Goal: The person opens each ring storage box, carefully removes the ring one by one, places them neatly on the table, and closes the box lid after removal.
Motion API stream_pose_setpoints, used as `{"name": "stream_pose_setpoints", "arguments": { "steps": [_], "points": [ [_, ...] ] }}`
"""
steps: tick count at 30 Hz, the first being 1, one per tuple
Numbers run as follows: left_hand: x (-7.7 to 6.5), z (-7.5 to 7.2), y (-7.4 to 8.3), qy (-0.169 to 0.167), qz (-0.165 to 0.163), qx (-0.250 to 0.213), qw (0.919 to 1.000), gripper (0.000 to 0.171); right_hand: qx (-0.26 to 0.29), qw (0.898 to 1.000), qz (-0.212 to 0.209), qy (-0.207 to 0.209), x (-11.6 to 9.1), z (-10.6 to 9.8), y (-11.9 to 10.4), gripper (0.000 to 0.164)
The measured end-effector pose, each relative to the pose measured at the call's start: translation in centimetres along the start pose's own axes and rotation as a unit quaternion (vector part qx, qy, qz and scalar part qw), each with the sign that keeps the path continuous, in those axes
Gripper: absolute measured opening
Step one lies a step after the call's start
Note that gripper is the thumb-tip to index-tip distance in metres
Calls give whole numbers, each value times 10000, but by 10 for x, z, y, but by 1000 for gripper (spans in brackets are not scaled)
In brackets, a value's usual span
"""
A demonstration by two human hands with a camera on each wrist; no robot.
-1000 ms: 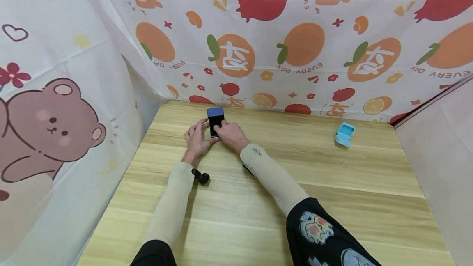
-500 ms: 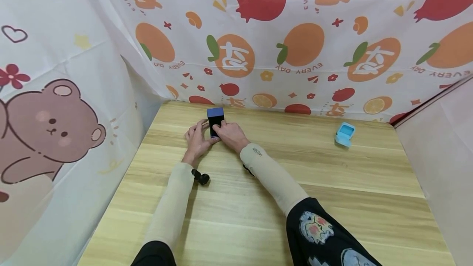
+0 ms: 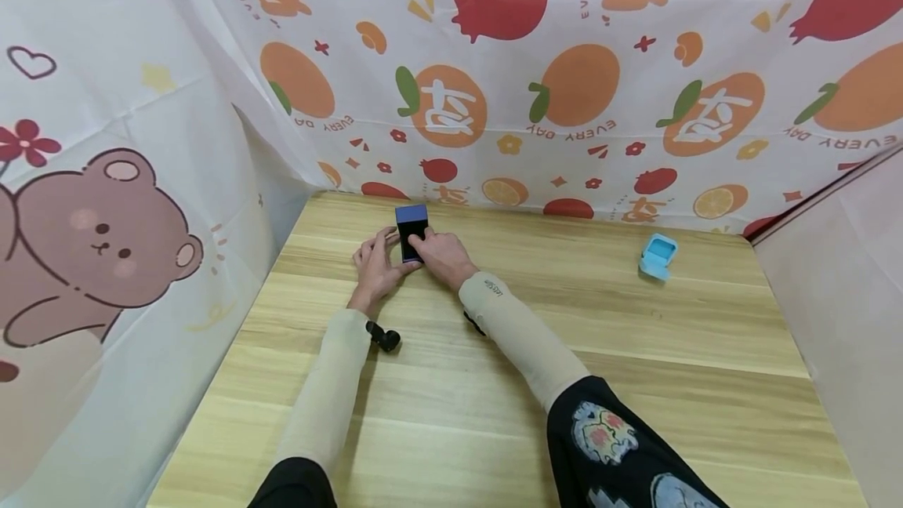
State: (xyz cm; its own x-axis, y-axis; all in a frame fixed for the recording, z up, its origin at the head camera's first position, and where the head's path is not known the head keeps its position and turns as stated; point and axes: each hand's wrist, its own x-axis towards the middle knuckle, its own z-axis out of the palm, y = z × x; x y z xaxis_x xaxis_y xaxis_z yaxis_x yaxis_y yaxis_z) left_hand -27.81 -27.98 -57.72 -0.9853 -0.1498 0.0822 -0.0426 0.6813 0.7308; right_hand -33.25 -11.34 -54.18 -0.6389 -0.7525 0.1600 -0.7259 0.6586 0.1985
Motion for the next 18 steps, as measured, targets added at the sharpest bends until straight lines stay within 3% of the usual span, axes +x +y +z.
{"name": "stream_pose_setpoints", "arguments": {
  "steps": [18],
  "points": [
    [0,2,-1,-23,-127,-184,9997,90,973,9927,561,-434,3,-6,7,29]
  ]
}}
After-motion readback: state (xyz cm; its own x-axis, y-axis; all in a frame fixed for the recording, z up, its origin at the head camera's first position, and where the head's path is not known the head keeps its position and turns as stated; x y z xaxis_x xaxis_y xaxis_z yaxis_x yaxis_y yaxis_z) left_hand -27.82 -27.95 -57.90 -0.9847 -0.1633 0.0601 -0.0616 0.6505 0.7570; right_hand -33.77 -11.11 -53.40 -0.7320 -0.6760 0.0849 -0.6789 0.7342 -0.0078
